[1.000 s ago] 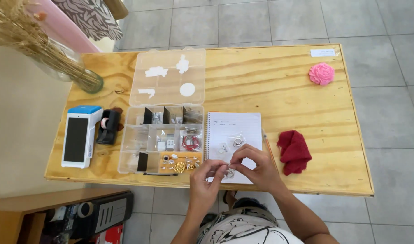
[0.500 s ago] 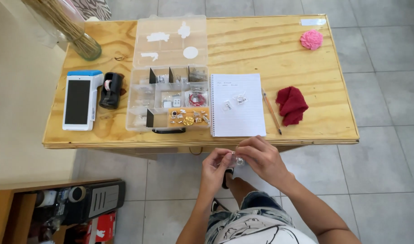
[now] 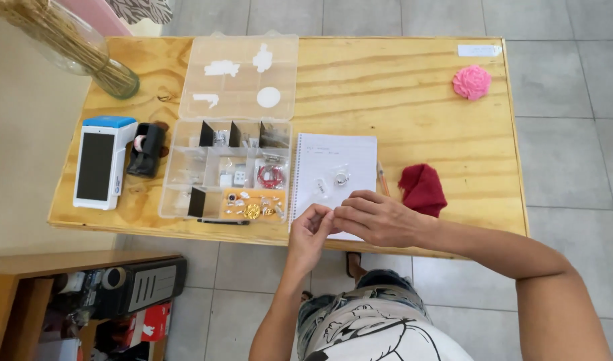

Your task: Arranging various earrings from a plastic storage container onto a notebook and a red cloth.

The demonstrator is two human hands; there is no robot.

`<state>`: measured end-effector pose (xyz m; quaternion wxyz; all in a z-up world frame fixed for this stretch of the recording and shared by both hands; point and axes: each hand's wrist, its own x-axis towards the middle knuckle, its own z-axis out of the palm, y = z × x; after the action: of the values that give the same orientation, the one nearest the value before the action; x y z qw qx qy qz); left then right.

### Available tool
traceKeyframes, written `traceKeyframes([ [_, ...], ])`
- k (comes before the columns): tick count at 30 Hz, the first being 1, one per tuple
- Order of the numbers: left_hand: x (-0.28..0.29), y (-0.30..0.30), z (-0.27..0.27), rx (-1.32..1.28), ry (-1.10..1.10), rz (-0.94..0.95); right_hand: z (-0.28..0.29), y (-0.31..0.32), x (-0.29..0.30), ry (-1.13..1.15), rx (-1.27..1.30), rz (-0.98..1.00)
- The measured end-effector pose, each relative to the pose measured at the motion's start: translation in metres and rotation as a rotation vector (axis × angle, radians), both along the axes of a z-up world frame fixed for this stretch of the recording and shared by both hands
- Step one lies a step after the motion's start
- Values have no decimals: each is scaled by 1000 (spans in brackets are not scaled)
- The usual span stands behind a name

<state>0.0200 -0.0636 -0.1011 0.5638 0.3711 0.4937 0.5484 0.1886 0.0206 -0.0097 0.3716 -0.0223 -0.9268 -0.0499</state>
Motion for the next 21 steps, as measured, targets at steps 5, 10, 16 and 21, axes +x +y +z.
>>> traceKeyframes([
  [5, 8, 40, -8, -66, -4, 32, 10, 54, 11, -17, -106, 202],
  [10, 20, 53, 8, -125, -38, 116, -19, 93, 20, -52, -432, 408],
  [16, 10, 65, 31, -86, 306, 101, -53, 113, 33, -60, -800, 466],
  [21, -4, 67, 16, -75, 626, -38, -62, 118, 30, -257, -838, 259],
])
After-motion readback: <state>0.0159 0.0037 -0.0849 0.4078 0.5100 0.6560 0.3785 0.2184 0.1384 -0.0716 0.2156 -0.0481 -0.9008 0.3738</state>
